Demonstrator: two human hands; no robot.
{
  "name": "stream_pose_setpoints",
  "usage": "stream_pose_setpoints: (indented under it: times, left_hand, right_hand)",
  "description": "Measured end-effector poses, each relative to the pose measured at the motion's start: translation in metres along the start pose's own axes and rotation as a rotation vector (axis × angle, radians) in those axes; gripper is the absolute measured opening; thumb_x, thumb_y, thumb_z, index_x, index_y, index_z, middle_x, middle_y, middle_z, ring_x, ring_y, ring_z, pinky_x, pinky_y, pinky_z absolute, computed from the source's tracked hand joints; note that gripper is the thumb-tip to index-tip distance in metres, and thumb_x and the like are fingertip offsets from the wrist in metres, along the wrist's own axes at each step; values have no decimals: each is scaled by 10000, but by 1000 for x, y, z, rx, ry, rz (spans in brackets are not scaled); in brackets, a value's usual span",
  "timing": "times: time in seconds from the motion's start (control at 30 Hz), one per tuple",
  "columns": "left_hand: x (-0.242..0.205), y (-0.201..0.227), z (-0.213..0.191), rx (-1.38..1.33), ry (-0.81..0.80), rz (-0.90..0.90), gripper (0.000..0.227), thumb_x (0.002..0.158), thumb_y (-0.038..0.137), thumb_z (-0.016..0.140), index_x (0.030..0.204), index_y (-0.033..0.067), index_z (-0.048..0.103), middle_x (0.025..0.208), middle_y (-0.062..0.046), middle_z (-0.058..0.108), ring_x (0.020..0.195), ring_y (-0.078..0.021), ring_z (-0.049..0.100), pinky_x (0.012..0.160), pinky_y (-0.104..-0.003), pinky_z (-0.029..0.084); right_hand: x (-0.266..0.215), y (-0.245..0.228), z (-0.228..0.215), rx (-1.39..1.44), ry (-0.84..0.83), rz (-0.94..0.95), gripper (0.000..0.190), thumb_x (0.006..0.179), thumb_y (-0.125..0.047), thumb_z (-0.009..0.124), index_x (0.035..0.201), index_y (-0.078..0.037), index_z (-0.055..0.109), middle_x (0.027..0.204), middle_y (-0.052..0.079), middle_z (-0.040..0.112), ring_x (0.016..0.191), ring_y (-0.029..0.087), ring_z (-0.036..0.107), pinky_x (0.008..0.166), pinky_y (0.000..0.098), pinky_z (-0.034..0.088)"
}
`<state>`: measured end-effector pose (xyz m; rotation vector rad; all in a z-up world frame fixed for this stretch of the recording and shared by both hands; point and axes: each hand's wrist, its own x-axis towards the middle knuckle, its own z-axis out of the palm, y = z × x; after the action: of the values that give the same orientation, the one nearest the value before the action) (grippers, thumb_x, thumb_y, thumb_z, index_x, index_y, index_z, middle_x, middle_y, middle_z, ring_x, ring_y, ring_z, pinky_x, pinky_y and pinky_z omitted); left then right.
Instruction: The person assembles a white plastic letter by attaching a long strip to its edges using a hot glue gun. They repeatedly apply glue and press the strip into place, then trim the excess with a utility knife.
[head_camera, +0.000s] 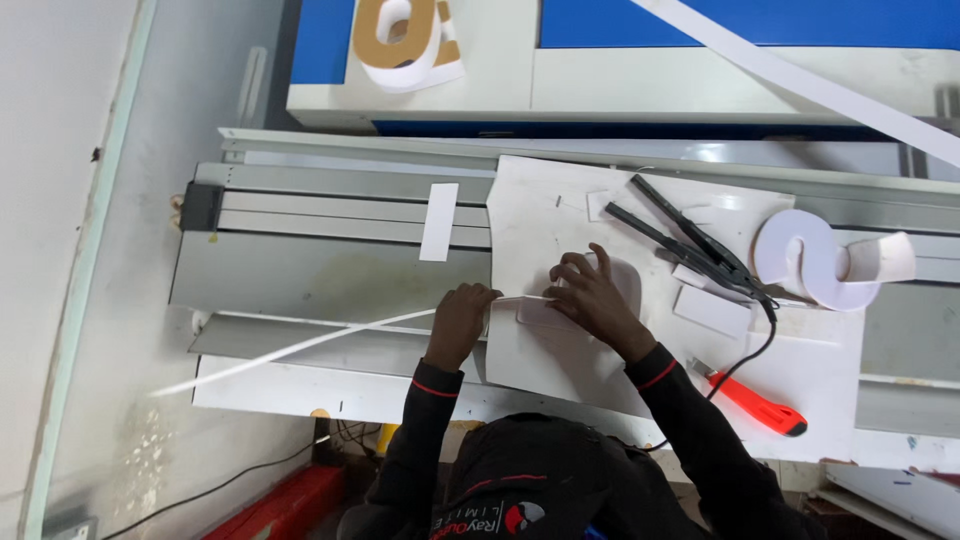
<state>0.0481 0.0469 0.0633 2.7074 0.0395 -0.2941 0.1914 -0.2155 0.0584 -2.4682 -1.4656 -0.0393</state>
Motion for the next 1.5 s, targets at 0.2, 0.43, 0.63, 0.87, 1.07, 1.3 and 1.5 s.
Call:
stream_pose_setpoints:
  times: [0.2, 0.43, 0.63, 0.87, 1.07, 1.3, 1.5]
  left_hand:
    - [19, -9, 22, 51, 8, 11, 252, 1203, 173, 539, 1350, 202, 741, 1143, -36, 728, 1091, -238, 743, 982, -439, 608]
    - [29, -1, 39, 30, 90, -105, 159, 1169, 268, 675, 1261, 164, 753, 1079, -66, 708, 1035, -258, 756, 879, -417, 610]
    - [36, 1, 41, 48, 181, -73, 119, 1109, 274, 766, 1158, 180, 712, 1036, -28, 661, 1019, -258, 768, 840, -427, 652]
    - [30, 7, 45, 27, 176, -95, 97, 1152, 254, 704, 1188, 167, 680, 1079, -66, 660, 1052, -280, 762, 868, -443, 640]
    - [33, 4, 49, 4, 153, -165, 119, 1152, 293, 695, 1162, 177, 674, 1079, -35, 652, 1054, -254, 763, 861, -432, 648]
    - [40, 6, 62, 97, 129, -151, 162, 1211, 289, 553, 1186, 140, 612, 1090, -61, 620, 1041, -253, 741, 836, -424, 641]
    - [44, 16, 58, 210, 107, -140, 170, 1218, 270, 535, 1182, 114, 592, 1101, -79, 615, 1023, -258, 741, 809, -423, 638]
  right_hand:
    - [-6, 3, 14, -26, 6, 73, 149, 964, -453, 863, 1031, -320, 843, 1192, -52, 677, 1417, 248, 569, 1244, 699, 383]
    - [-7, -5, 12, -18, 16, 129, 167, 963, -377, 907, 1075, -257, 879, 1211, 7, 696, 1402, 295, 581, 1231, 696, 374]
    - [-2, -10, 9, -16, 80, 167, 147, 919, -372, 923, 1002, -257, 883, 1151, -9, 705, 1365, 288, 602, 1181, 682, 393]
    - [-4, -30, 1, 9, 75, 289, 89, 926, -319, 907, 989, -261, 884, 1130, 0, 716, 1337, 300, 619, 1160, 655, 386]
    - [1, -30, 11, 2, 76, 349, 58, 933, -343, 884, 970, -299, 875, 1121, -36, 722, 1329, 275, 633, 1146, 632, 398]
    - [4, -36, 5, 4, 80, 418, 41, 935, -326, 868, 962, -296, 877, 1091, -23, 725, 1315, 282, 629, 1131, 629, 380]
    - [2, -35, 24, -1, 13, 453, 57, 977, -311, 852, 1017, -276, 870, 1049, -22, 691, 1303, 278, 619, 1142, 662, 340]
